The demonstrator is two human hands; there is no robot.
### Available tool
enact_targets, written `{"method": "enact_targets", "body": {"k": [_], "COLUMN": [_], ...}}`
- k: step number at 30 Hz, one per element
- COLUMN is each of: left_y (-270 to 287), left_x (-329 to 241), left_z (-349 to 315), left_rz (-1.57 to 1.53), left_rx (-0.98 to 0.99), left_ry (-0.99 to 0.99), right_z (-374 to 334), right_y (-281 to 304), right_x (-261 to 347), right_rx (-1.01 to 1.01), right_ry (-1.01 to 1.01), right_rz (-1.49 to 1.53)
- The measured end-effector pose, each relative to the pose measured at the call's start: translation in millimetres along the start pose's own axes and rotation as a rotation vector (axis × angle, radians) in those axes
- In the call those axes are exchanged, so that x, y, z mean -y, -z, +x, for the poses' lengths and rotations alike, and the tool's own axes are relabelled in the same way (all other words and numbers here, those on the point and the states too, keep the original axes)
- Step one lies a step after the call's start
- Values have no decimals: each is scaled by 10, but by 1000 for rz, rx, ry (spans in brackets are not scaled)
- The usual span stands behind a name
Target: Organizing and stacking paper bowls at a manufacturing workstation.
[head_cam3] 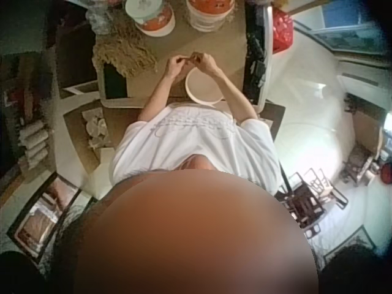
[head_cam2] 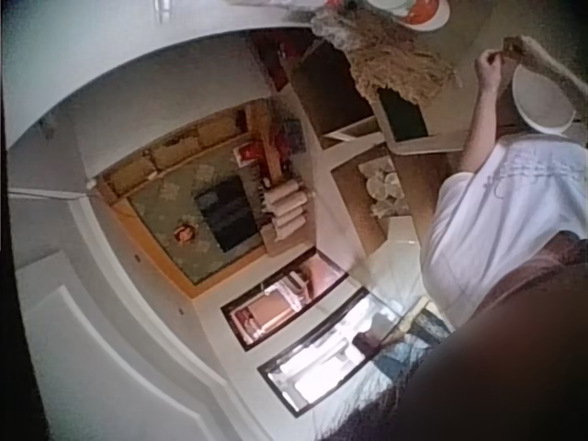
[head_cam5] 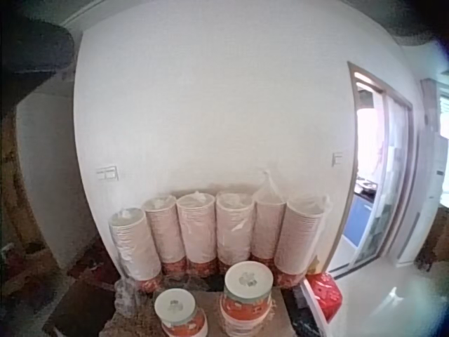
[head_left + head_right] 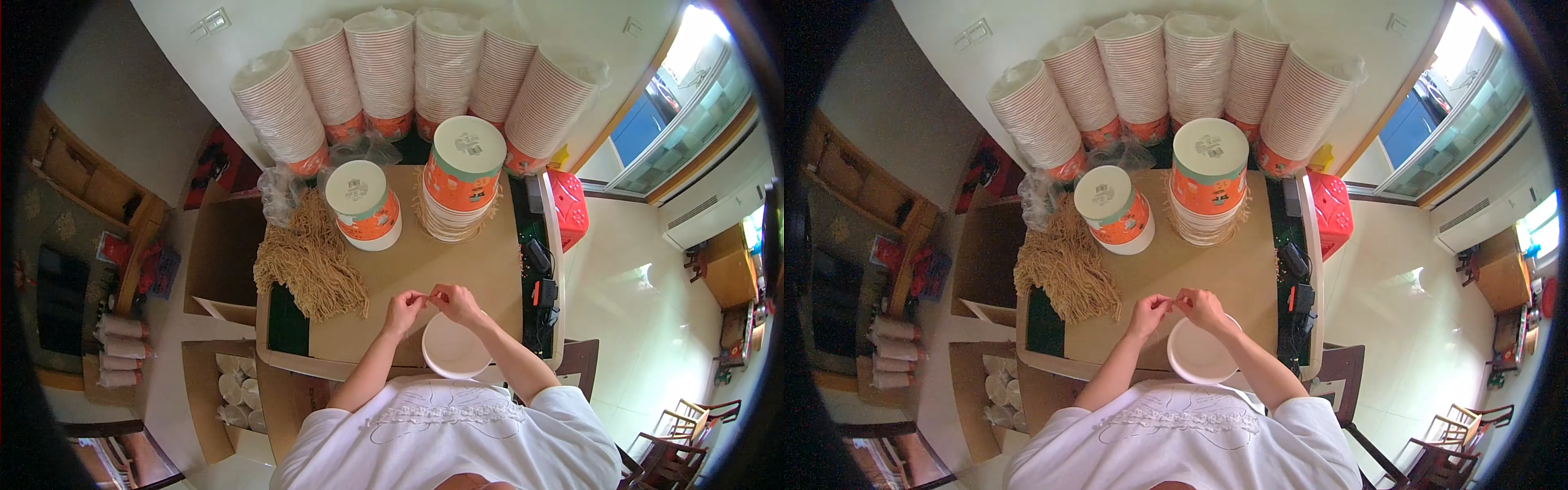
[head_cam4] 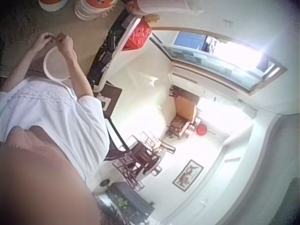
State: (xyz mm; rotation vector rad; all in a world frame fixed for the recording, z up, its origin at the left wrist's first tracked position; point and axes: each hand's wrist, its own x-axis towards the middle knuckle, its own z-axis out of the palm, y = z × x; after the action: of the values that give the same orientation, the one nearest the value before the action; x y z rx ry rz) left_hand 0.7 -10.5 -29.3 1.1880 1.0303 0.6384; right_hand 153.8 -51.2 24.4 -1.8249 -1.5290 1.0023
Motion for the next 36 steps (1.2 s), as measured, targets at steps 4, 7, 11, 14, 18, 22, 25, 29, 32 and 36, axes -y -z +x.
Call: {"method": "enact_targets", "body": {"k": [4, 7, 11, 14, 18, 22, 25, 29, 32, 36], "left_y": [1, -8, -34, -34, -11, -10, -32, -17, -68, -173], "left_x": [18, 14, -64, -100, -39, -30, -131, -7, -34, 19], "left_z": [15, 22, 8, 1, 23, 27, -4, 38, 27, 29], "left_rz": [62, 164, 182, 240, 240, 243, 315, 347, 278, 520], "left_rx": [-24, -62, -89, -104, -116, -129, -130, -143, -186, -289], "left_ry": [-22, -99, -113, -108, -104, -137, -90, -64, -136, -336], "right_z": [0, 5, 13, 18, 13, 4, -1, -4, -2, 25], "right_y": [-32, -52, -57, -74, -80, -79, -84, -87, -101, -158], "right_x": [-25, -48, -66, -87, -79, -82, -102, -64, -96, -130], "right_rx": [-23, -29, -50, -58, -69, -68, -63, -37, -65, -111], "right_ry": [38, 66, 70, 46, 53, 62, 87, 60, 97, 139], "right_rz": [16, 16, 1, 5, -23, -20, -30, -33, -9, -93]}}
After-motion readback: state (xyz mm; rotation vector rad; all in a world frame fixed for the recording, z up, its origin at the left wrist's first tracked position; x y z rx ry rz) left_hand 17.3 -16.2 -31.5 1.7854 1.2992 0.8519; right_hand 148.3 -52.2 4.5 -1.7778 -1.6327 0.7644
